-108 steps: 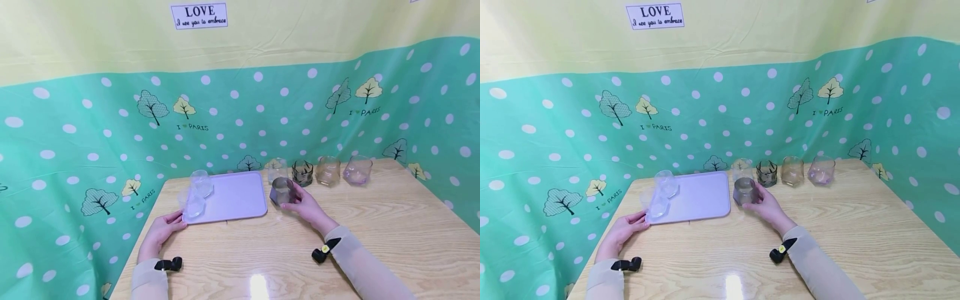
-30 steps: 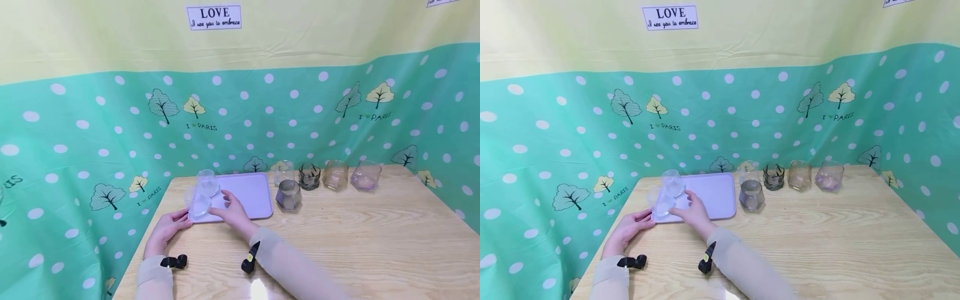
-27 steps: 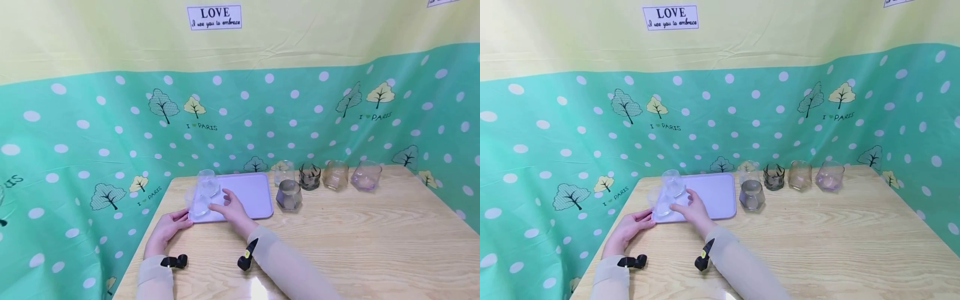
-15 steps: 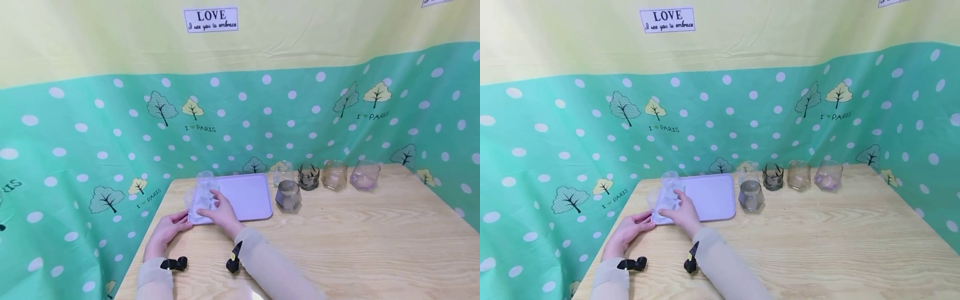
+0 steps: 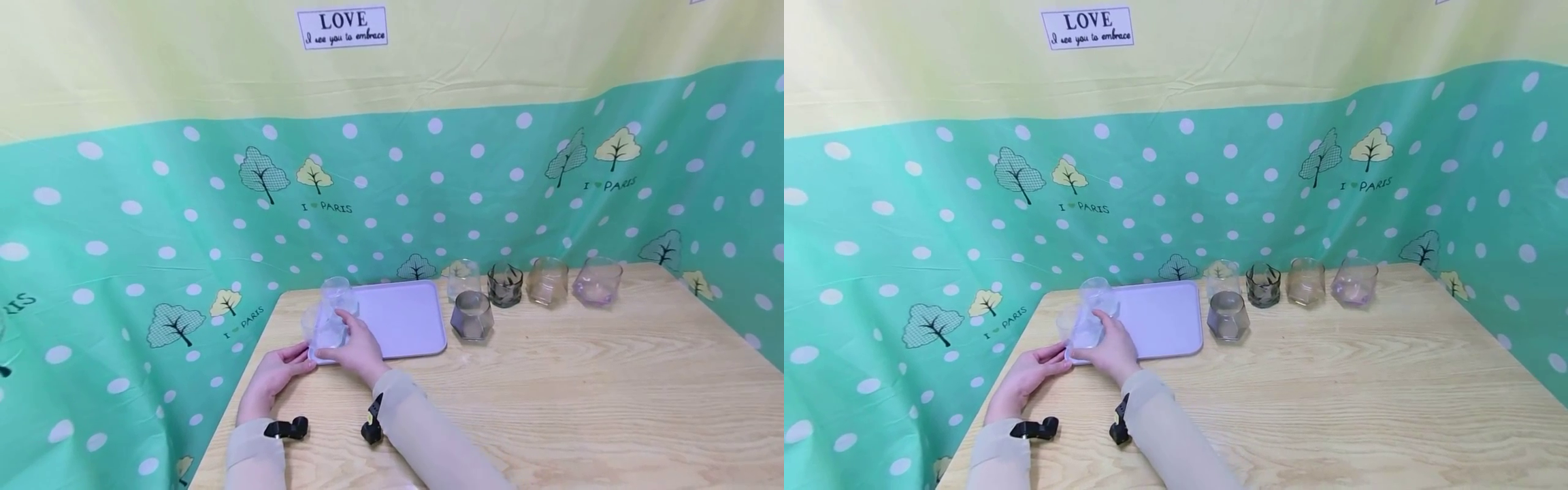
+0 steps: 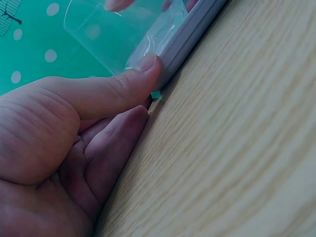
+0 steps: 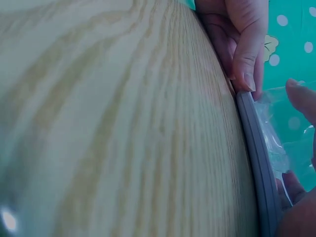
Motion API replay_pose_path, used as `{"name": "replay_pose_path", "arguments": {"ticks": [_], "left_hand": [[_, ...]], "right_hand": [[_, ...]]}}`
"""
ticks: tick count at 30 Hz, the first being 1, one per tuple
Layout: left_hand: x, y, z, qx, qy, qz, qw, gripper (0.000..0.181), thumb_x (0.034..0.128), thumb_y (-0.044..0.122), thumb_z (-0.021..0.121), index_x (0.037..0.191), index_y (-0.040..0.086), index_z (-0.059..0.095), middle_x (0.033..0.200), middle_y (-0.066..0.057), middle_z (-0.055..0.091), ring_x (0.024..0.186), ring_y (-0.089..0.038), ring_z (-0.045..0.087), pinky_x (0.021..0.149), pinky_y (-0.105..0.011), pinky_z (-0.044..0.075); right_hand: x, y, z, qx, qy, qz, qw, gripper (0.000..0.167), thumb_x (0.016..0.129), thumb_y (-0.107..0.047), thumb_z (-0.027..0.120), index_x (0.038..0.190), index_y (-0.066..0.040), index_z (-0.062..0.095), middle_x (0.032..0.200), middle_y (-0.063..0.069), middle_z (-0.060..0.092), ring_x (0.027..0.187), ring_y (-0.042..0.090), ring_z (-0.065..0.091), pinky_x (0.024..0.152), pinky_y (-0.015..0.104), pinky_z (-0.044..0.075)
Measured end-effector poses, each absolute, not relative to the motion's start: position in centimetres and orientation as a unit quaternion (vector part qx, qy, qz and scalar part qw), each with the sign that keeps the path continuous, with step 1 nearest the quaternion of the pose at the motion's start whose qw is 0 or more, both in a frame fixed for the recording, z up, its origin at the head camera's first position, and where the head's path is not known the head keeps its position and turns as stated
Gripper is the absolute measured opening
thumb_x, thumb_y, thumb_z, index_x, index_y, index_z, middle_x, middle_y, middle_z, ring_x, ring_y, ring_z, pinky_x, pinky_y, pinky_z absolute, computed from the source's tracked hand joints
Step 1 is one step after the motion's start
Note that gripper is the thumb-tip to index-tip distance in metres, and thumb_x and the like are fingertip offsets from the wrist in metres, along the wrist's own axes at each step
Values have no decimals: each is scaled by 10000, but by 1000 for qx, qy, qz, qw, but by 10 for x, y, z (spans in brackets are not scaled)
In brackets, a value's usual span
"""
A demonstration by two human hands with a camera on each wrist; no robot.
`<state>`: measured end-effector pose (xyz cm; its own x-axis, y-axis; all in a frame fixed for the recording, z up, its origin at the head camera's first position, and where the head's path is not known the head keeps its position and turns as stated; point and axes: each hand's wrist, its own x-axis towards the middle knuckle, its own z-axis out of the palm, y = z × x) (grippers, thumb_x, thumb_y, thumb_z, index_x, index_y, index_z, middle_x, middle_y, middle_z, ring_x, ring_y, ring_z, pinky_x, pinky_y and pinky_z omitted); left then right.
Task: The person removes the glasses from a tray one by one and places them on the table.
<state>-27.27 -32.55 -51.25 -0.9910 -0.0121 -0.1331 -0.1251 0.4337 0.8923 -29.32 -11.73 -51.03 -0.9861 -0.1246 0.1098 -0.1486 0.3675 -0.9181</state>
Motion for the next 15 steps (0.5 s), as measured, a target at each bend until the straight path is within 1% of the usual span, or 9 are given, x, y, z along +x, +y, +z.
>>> {"name": "replay_pose_path", "arguments": {"ticks": [4, 8, 15], "left_hand": [[-273, -324, -514, -39, 846, 529, 51, 706, 905, 153, 882, 1505, -33, 560, 1423, -170, 631, 1447, -332, 496, 1257, -542, 304], [-273, -324, -514, -44, 847, 527, 51, 692, 913, 159, 875, 1504, -24, 566, 1430, -170, 631, 1450, -348, 500, 1254, -555, 307], [-272, -325, -513, -46, 850, 522, 48, 685, 914, 161, 871, 1504, -15, 571, 1449, -168, 621, 1478, -364, 464, 1259, -570, 287]], "right_hand": [[-291, -117, -509, 78, -836, 542, 18, 983, 751, -392, 992, 1598, -273, 507, 1501, 86, 611, 1327, 295, 608, 1115, 457, 500], [-290, -116, -508, 74, -838, 540, 22, 924, 787, -378, 971, 1586, -250, 525, 1443, 84, 646, 1264, 283, 640, 1058, 441, 534], [-289, -115, -507, 73, -847, 525, 28, 849, 834, -359, 940, 1574, -233, 542, 1370, 69, 671, 1222, 265, 642, 1040, 431, 534]]}}
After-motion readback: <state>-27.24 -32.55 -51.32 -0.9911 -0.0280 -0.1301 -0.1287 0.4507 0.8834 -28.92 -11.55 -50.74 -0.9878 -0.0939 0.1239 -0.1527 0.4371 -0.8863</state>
